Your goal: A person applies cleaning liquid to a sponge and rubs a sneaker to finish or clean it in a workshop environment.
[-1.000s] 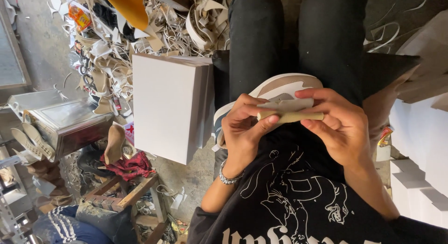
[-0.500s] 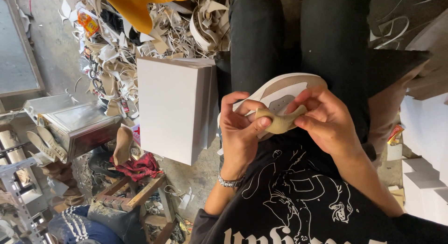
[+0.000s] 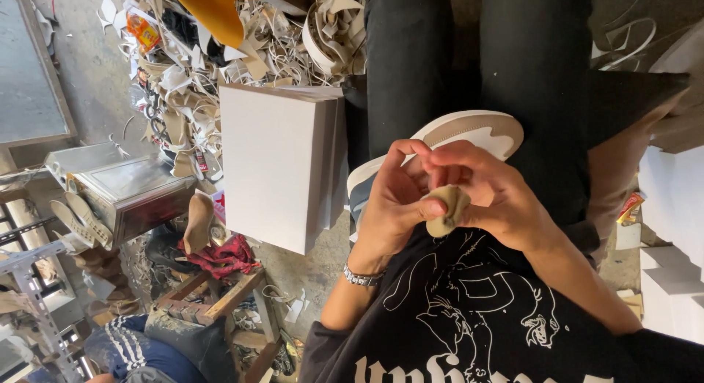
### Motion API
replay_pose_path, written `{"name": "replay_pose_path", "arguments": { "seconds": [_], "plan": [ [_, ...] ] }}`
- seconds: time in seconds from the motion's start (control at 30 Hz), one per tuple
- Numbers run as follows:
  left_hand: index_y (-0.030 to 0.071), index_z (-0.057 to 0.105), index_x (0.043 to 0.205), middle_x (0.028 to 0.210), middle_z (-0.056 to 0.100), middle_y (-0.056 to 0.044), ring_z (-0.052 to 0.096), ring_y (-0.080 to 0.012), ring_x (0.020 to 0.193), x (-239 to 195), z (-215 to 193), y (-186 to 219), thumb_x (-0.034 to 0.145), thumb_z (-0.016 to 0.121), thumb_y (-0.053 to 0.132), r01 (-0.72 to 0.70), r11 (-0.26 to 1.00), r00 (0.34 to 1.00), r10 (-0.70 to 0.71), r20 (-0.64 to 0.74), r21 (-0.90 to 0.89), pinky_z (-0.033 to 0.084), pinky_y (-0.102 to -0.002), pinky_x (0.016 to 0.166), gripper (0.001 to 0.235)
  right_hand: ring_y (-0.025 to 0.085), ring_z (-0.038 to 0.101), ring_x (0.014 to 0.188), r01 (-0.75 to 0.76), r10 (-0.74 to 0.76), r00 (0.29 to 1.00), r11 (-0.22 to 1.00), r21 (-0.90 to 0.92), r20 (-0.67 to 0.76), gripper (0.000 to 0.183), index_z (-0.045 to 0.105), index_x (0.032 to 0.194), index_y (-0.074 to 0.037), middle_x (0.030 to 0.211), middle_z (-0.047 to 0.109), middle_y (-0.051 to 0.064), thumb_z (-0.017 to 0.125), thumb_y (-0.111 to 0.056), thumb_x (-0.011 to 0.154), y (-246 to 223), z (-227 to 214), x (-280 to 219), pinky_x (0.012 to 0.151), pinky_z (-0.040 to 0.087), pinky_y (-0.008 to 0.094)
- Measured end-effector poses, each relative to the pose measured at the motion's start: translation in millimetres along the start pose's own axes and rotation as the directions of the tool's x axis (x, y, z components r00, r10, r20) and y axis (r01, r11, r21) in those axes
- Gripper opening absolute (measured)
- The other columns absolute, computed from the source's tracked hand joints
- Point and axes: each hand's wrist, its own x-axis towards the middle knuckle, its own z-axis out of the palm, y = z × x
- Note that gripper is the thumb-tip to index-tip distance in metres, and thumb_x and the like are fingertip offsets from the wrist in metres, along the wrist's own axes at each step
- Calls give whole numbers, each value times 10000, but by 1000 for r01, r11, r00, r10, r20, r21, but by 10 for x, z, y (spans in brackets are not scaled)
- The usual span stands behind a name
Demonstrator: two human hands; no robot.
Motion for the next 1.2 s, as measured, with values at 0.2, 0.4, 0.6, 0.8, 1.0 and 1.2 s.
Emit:
{"name": "replay_pose_path", "arguments": {
  "seconds": [0.2, 0.4, 0.6, 0.8, 1.0, 1.2],
  "plan": [
    [22, 475, 1198, 871, 543, -110, 644, -200, 800, -82, 182, 224, 794, 854, 51, -177, 956, 975, 203, -94, 232, 569, -327, 719, 555, 199, 666, 967, -5, -24, 996, 945, -328, -84, 290, 663, 1080, 44, 1117, 692, 200, 723, -179, 905, -252, 168, 10, 908, 527, 378],
    [63, 573, 761, 769, 599, -46, 526, -190, 735, -488, 220, 615, 1032, 555, 149, -189, 59, 844, 520, 131, 980, 395, -329, 700, 285, 198, 582, 989, -85, -142, 882, 890, -448, -450, 253, 504, 1194, 5, 1112, 601, 154, 612, -195, 1084, 3, -426, -143, 877, 503, 280],
    [-8, 710, 1161, 1188, 752, -136, 710, -274, 1062, -769, 287, 555, 1041, 579, 193, -52, -257, 949, 288, 128, 965, 515, -386, 847, 268, 186, 542, 698, -42, -182, 865, 903, -427, -468, 314, 469, 1319, 8, 903, 575, 199, 568, -229, 1138, -73, -551, -137, 533, 294, 219],
    [-15, 587, 1222, 1072, 679, -157, 629, -298, 974, -607, 354, 495, 1057, 542, 297, 45, -443, 990, 142, 20, 896, 506, -407, 822, 356, 246, 569, 832, -63, -226, 837, 864, -499, -498, 309, 463, 1393, 34, 1117, 531, 177, 581, -133, 1161, -252, -701, -276, 805, 548, 338],
    [2, 543, 1207, 1115, 697, -151, 695, -264, 1051, -420, 468, 633, 985, 601, 262, 279, 307, 959, -34, -282, 910, 568, -364, 824, 347, 260, 569, 800, -60, -103, 877, 946, -319, -469, 284, 466, 1256, 16, 1066, 548, 204, 603, -159, 1080, -142, -851, -371, 782, 530, 332],
    [-24, 597, 1288, 1085, 630, -53, 575, -114, 951, -349, 432, 546, 959, 653, 181, 429, 740, 896, -273, -351, 519, 455, -245, 769, 391, 241, 595, 812, -84, 24, 879, 991, -104, -476, 260, 460, 1187, -29, 1122, 581, 183, 588, -210, 1054, -61, -785, -236, 706, 434, 288]
  ]
}}
